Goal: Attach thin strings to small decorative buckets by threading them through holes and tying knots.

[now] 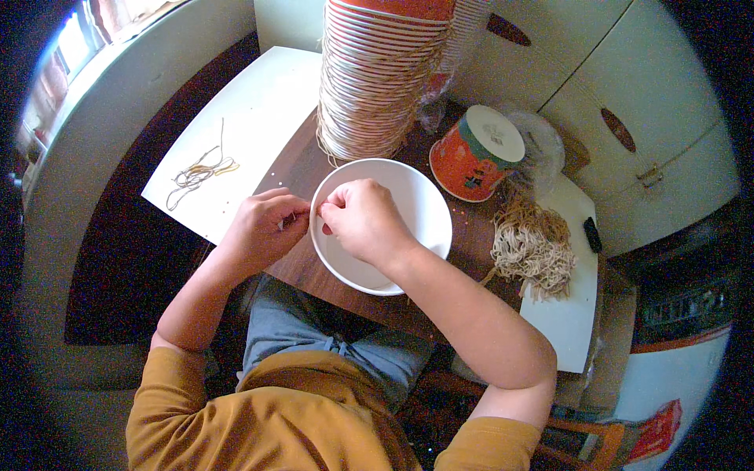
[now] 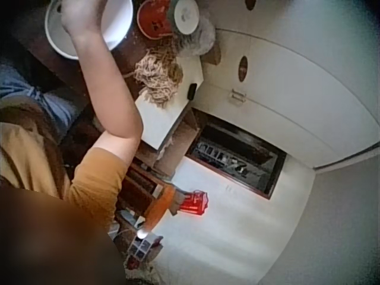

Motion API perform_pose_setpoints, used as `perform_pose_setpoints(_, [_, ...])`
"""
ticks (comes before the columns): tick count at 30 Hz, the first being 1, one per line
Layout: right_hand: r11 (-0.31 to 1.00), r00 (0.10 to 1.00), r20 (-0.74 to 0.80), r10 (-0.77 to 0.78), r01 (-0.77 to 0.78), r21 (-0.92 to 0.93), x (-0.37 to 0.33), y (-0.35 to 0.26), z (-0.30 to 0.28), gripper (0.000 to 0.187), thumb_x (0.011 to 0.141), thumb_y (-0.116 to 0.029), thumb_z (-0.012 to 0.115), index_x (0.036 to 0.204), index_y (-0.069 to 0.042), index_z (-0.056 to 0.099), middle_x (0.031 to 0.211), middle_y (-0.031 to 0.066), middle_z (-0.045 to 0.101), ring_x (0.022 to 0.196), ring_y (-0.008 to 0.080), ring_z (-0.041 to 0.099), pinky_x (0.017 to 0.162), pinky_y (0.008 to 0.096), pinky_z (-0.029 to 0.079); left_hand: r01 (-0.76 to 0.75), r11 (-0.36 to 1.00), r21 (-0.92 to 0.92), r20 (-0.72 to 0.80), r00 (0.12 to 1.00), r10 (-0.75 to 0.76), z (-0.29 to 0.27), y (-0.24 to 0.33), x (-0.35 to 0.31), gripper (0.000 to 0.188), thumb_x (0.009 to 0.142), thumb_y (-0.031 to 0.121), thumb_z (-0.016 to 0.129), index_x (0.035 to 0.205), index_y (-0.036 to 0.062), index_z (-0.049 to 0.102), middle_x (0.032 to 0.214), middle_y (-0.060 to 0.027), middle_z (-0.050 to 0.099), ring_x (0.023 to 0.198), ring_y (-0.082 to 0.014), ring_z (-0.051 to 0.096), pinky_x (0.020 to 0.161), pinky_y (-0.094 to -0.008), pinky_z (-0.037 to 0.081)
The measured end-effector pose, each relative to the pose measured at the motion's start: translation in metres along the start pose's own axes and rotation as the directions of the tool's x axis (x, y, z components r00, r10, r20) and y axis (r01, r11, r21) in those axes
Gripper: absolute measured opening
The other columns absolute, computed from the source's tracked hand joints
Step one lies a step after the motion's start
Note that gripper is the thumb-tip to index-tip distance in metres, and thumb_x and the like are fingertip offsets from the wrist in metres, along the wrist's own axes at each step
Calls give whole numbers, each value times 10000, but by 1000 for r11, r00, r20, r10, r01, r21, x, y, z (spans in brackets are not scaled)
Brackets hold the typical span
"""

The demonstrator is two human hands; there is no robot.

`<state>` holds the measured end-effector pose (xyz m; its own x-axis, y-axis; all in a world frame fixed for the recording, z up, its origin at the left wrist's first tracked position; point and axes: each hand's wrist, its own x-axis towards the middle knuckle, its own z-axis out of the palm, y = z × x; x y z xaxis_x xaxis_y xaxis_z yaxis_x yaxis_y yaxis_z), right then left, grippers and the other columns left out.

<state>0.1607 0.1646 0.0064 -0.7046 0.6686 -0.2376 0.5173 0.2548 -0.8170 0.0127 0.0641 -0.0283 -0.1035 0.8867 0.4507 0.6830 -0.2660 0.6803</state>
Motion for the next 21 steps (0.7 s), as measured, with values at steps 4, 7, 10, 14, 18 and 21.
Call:
perform_pose_setpoints(4, [999, 998, 54, -32, 32, -10, 3, 7, 0, 281, 881, -201, 605, 1016, 43, 641, 830, 66, 685, 691, 78, 577, 639, 245, 472, -15, 999, 34, -53, 998, 17, 4, -2, -1, 70, 751, 57, 644, 775, -7, 632, 669, -131, 566, 584, -261, 588, 550, -337, 484])
perform_pose_setpoints(7, [1000, 999, 52, -7, 6, 21, -18, 0, -15, 486, 888, -253, 622, 1257, 34, 491, 884, 43, 669, 689, 58, 544, 611, 221, 448, 85, 993, -83, -65, 994, -91, 3, 1, -5, 62, 752, 45, 624, 777, -12, 622, 658, -89, 552, 589, -190, 564, 538, -296, 450])
perform_pose_setpoints(10, [999, 994, 101, -49, 51, -14, -51, -9, -26, 807, 795, -314, 734, 1395, 15, 307, 970, 70, 632, 716, 65, 539, 617, 219, 442, 237, 916, -323, -35, 964, -262, 3, -16, -21, 59, 749, 34, 605, 776, -18, 602, 658, -35, 536, 614, -121, 534, 548, -248, 411])
perform_pose_setpoints(14, [802, 931, -11, -366, 309, -511, -87, -17, -1, 901, 679, -282, 807, 1380, 4, 320, 1030, 192, 597, 913, 344, 623, 773, 398, 503, 243, 791, -562, 15, 959, -284, -3, -17, -36, 46, 759, 19, 565, 773, -16, 592, 795, -28, 555, 687, -71, 505, 590, -207, 405])
perform_pose_setpoints(18, [695, 894, -111, -433, 254, -673, -83, -6, 11, 605, 702, -159, 753, 1230, -13, 494, 991, 156, 600, 847, 340, 620, 717, 413, 511, -56, 865, -499, -136, 991, -14, -5, 2, -43, 58, 741, -20, 526, 771, -8, 575, 987, -111, 587, 854, -128, 559, 721, -249, 452])
perform_pose_setpoints(21, [632, 856, -136, -498, 251, -733, -84, -4, 8, 495, 736, -146, 716, 1166, 6, 523, 926, 145, 578, 808, 306, 618, 686, 385, 517, -80, 763, -642, -24, 996, 85, -6, 5, -46, 30, 771, -10, 544, 776, -1, 572, 1064, -149, 626, 877, -142, 580, 751, -273, 468])
